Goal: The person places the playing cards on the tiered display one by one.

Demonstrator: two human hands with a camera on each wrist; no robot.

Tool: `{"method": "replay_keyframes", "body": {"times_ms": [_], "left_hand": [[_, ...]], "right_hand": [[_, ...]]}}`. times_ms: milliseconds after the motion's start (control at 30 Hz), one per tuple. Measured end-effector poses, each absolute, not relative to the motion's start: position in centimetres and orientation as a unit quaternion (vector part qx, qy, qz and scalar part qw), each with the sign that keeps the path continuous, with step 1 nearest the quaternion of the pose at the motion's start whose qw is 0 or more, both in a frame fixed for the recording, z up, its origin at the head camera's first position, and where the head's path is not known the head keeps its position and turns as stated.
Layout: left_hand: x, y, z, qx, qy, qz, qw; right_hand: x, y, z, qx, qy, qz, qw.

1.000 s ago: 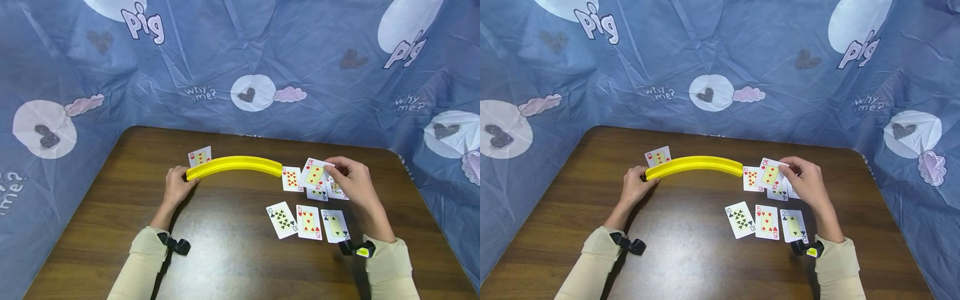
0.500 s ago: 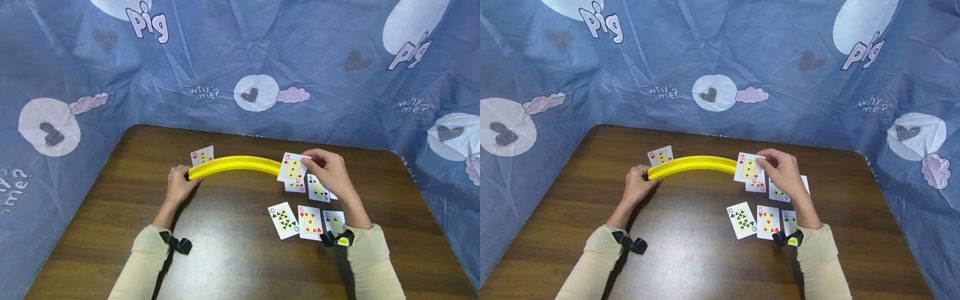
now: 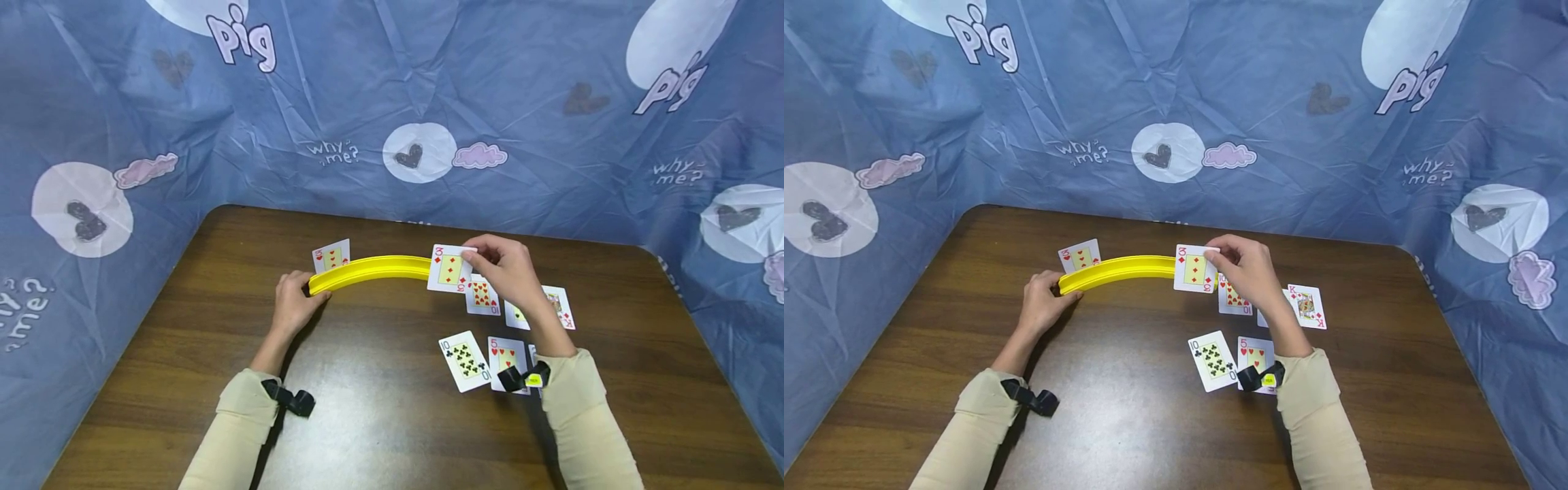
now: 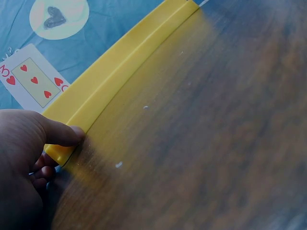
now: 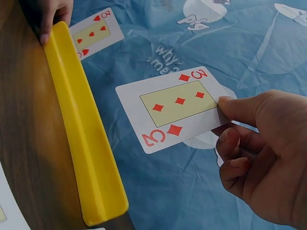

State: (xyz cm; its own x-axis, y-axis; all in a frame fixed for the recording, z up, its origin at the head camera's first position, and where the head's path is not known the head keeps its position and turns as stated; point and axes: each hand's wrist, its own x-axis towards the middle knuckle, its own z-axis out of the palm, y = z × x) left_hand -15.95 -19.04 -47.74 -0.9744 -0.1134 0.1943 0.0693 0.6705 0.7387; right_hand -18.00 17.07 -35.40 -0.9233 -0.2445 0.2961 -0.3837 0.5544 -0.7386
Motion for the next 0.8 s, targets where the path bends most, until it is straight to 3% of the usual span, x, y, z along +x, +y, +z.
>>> {"method": "replay_keyframes", "body": {"times_ms": [800], "left_hand": [[-16.0, -19.1, -48.0, 0.008, -0.907, -0.402, 0.125]], "right_hand": [[-20.0, 11.0, -35.5, 0.212, -0.866, 0.45, 0.06]]}}
